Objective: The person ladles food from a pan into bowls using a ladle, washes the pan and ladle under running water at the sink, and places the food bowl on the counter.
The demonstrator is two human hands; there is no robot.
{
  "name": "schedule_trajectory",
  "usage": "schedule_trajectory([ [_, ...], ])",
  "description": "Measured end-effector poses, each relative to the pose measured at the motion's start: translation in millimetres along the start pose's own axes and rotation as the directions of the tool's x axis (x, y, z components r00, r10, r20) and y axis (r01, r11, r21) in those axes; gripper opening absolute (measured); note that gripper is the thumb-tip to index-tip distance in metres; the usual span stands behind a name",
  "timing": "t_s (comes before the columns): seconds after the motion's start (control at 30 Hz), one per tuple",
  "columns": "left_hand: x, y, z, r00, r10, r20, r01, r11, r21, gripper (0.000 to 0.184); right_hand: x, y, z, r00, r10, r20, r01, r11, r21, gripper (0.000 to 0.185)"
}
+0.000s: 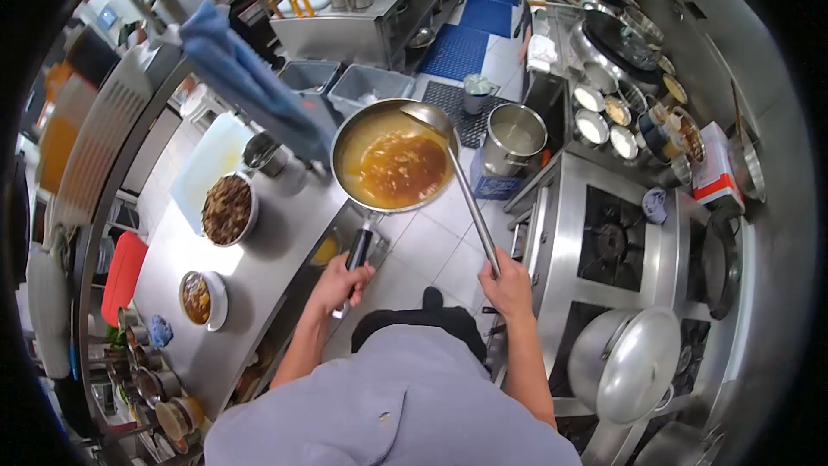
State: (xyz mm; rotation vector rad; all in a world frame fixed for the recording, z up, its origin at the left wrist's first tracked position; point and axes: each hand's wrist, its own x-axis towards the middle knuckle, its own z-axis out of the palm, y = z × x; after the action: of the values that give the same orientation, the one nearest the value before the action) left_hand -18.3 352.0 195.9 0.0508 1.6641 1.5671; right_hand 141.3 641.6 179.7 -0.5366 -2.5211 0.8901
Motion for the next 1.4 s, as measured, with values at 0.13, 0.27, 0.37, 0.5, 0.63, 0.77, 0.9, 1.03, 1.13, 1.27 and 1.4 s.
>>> schedule_trajectory([
  [0.13, 106, 49, -2, 0.997, 0.037, -0.072, -0.031, 0.996, 0.086, 0.017, 118, 36, 20, 0.996, -0.079, 0.050, 0.085, 0.987, -0.135, 0.032],
  [0.27, 207, 80, -22, 0.970, 0.127, -0.209, -0.084, 0.975, 0.206, 0.019, 250, 52, 74, 0.971, -0.215, 0.100, 0.230, 0.956, -0.180, 0.037],
  [0.37, 281, 107, -46, 0.914, 0.186, -0.360, -0.034, 0.921, 0.388, 0.023, 349, 43, 126, 0.947, -0.278, 0.161, 0.310, 0.923, -0.230, 0.041],
  [0.5, 378, 134, -88, 0.810, 0.388, -0.440, -0.018, 0.766, 0.643, 0.027, 457, 51, 214, 0.915, -0.358, 0.187, 0.392, 0.898, -0.199, 0.043],
  [0.63, 448, 175, -116, 0.774, 0.374, -0.511, 0.088, 0.736, 0.671, 0.030, 531, 74, 282, 0.913, -0.305, 0.272, 0.367, 0.904, -0.219, 0.041],
  [0.77, 503, 207, -143, 0.738, 0.325, -0.591, 0.198, 0.733, 0.650, 0.030, 596, 83, 316, 0.888, -0.211, 0.408, 0.321, 0.921, -0.222, 0.036],
  [0.9, 542, 220, -153, 0.706, 0.291, -0.646, 0.291, 0.712, 0.639, 0.025, 637, 88, 338, 0.820, -0.211, 0.533, 0.354, 0.918, -0.181, 0.033],
  [1.03, 561, 219, -158, 0.687, 0.270, -0.675, 0.372, 0.667, 0.645, 0.024, 657, 89, 341, 0.752, -0.212, 0.624, 0.384, 0.910, -0.154, 0.034],
  [1.13, 572, 214, -165, 0.668, 0.280, -0.690, 0.407, 0.638, 0.654, 0.026, 677, 88, 324, 0.721, -0.205, 0.662, 0.420, 0.889, -0.182, 0.031],
  [1.27, 578, 203, -164, 0.629, 0.290, -0.721, 0.413, 0.661, 0.626, 0.025, 702, 98, 307, 0.713, -0.164, 0.682, 0.466, 0.837, -0.286, 0.029],
  [1.4, 572, 192, -143, 0.545, 0.220, -0.809, 0.406, 0.775, 0.485, 0.025, 707, 123, 307, 0.686, -0.295, 0.665, 0.418, 0.908, -0.029, 0.024],
])
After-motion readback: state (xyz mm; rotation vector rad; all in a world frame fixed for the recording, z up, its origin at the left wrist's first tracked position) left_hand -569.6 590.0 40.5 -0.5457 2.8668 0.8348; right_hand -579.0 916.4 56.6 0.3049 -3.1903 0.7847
